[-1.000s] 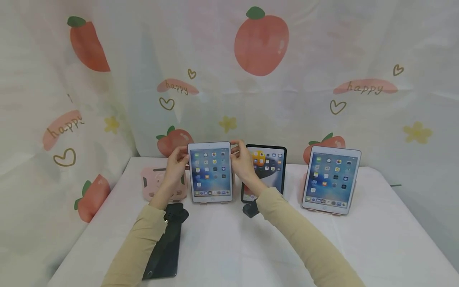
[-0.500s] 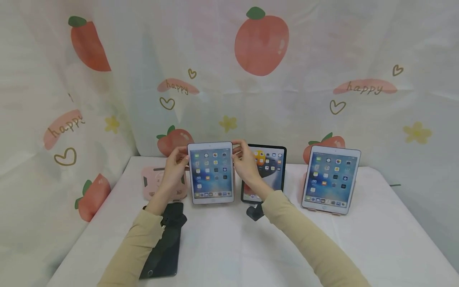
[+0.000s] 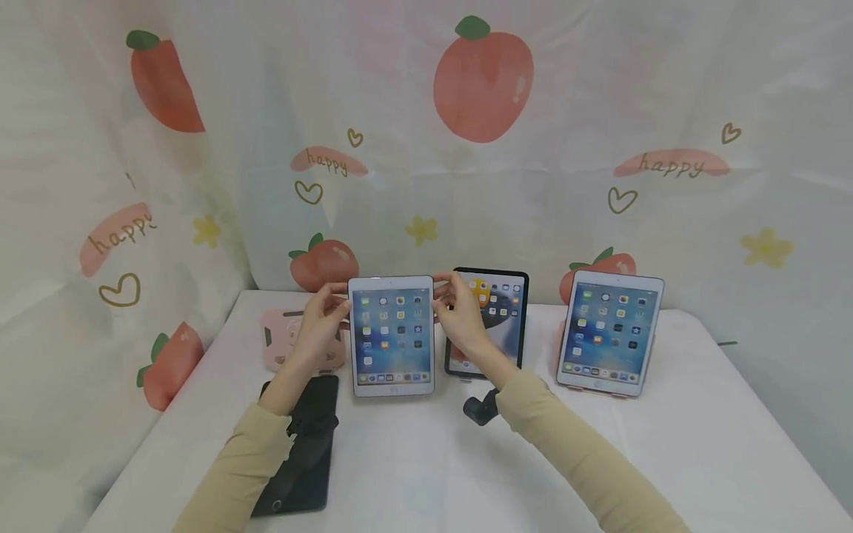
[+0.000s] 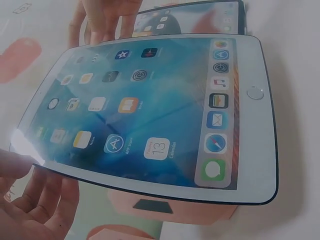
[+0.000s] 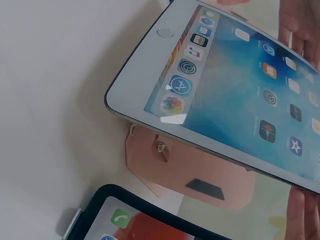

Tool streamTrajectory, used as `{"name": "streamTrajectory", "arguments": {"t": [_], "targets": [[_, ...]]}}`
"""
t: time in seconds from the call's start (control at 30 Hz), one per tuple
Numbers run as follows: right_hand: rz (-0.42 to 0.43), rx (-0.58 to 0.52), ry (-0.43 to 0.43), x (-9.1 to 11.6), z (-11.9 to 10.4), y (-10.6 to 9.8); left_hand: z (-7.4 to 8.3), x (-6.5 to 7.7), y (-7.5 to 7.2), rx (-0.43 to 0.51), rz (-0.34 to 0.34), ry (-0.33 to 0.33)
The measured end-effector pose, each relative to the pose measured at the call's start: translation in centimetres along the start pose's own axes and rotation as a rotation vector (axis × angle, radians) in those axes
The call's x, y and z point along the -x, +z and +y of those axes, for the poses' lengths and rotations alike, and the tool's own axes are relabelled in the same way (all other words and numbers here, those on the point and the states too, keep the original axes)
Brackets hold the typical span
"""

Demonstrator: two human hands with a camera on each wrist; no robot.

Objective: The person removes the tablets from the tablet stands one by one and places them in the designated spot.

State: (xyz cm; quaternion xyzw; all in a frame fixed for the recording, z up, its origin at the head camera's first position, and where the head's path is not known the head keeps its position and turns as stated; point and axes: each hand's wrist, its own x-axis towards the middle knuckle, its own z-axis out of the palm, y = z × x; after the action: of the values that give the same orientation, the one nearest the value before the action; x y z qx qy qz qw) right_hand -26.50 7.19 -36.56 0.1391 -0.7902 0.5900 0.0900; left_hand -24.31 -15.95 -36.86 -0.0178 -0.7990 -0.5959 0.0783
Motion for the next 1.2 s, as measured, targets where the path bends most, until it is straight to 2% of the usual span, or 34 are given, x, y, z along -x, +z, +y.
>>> {"name": "streamTrajectory", "arguments": {"t": [0.27, 0.47, 0.57, 0.87, 1.2], "targets": [[-0.046, -0.005, 0.029, 1.1, 0.1, -0.3, -0.3, 1.2, -0.3, -0.012, -0.022, -0.044], [-0.061, -0.024, 0.101, 2.1, 0.2, -0.4, -0.7, 2.1, -0.4, -0.026, -0.052, -0.099], [-0.068, -0.026, 0.123, 2.5, 0.4, -0.3, -0.9, 2.5, -0.5, -0.036, -0.064, -0.104], [-0.071, -0.062, 0.148, 3.8, 1.2, -0.1, -1.9, 3.4, -0.2, 0.002, -0.081, -0.162], [-0.096, -0.077, 0.205, 4.6, 2.2, -0.2, -2.9, 4.1, 0.0, 0.023, -0.115, -0.18]]}}
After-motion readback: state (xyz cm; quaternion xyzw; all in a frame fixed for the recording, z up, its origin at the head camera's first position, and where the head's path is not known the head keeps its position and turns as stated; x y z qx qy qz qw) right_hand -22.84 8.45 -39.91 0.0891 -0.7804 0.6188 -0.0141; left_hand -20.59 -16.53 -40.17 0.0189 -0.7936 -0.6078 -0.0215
